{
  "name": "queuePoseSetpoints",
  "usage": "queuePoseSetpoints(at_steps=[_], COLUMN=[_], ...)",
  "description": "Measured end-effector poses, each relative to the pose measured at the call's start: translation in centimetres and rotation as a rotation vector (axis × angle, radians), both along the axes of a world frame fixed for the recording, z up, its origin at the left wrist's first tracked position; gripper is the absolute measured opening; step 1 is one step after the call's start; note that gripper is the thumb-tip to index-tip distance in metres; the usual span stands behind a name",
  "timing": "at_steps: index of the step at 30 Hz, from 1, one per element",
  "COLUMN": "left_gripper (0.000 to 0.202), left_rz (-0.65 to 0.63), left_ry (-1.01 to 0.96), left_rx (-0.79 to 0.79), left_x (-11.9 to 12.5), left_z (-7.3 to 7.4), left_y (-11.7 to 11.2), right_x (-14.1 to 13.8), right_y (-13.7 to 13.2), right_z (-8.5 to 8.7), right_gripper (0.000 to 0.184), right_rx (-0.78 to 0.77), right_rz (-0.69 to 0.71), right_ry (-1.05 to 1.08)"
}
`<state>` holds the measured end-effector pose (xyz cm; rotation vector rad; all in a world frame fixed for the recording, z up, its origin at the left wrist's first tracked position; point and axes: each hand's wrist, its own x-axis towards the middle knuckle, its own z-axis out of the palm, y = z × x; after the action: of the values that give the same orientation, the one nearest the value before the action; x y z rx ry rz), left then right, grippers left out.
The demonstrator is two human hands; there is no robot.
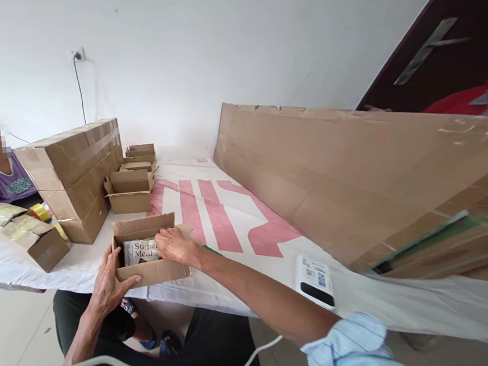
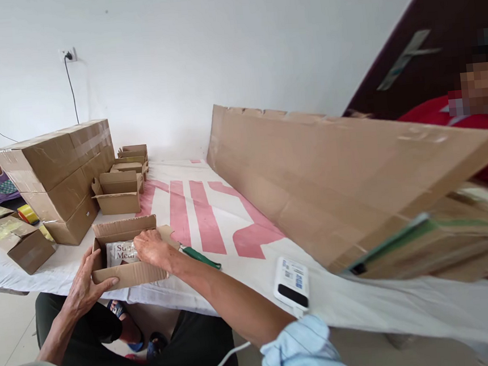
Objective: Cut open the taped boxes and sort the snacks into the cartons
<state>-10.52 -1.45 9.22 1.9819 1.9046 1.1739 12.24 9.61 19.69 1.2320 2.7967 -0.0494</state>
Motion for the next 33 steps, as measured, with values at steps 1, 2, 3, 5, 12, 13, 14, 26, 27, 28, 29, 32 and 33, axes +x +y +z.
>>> queuePoseSetpoints(at_steps=[1, 2, 3, 5, 12, 13, 14, 26, 27, 28, 29, 32, 33], left_gripper=[0.086, 0.085, 0.085, 0.085, 0.085, 0.085, 0.085, 0.083, 0.083, 0.083, 0.083, 0.082, 0.082], left_rz=[-0.006, -0.013, -0.02, -0.033, -0.035, -0.038, -0.041, -0.04, -0.04, -0.039, -0.038, -0.031, -0.028], left_ry=[0.0, 0.0, 0.0, -0.002, -0.004, -0.006, -0.008, -0.006, -0.003, -0.001, -0.001, -0.003, -0.004], left_rx=[0.0, 0.001, 0.001, 0.0, 0.004, 0.004, 0.002, 0.015, 0.018, 0.022, 0.026, 0.029, 0.027], left_x=[0.0, 0.1, 0.1, 0.2, 0.9, 0.9, 1.0, 1.5, 1.5, 1.6, 1.6, 1.7, 1.7], left_z=[0.0, 0.1, 0.1, 0.2, 0.0, 0.0, -0.1, -0.2, -0.2, -0.1, -0.1, 0.0, 0.0], left_y=[0.0, 0.0, 0.0, -0.1, -0.6, -0.7, -0.7, -0.9, -1.0, -1.1, -1.2, -1.2, -1.2], right_x=[0.0, 0.0, 0.0, 0.1, -1.0, -1.2, -1.3, 0.3, 0.5, 0.6, 0.8, 1.2, 1.3], right_y=[0.0, 0.0, 0.0, -0.1, -0.4, -0.4, -0.3, -0.5, -0.6, -0.7, -0.8, -1.1, -1.1], right_z=[0.1, 0.2, 0.3, 0.4, -0.2, -0.3, -0.4, -1.3, -1.5, -1.6, -1.8, -2.1, -2.2], right_gripper=[0.023, 0.024, 0.026, 0.027, 0.026, 0.024, 0.024, 0.042, 0.043, 0.043, 0.043, 0.041, 0.04], right_rx=[-0.005, -0.009, -0.013, -0.021, -0.034, -0.039, -0.045, -0.038, -0.026, -0.016, -0.009, 0.005, 0.011], right_rz=[-0.009, -0.015, -0.021, -0.028, -0.089, -0.099, -0.106, -0.102, -0.1, -0.101, -0.105, -0.125, -0.128], right_ry=[-0.006, -0.01, -0.012, -0.016, -0.056, -0.064, -0.071, -0.017, -0.001, 0.017, 0.034, 0.076, 0.083])
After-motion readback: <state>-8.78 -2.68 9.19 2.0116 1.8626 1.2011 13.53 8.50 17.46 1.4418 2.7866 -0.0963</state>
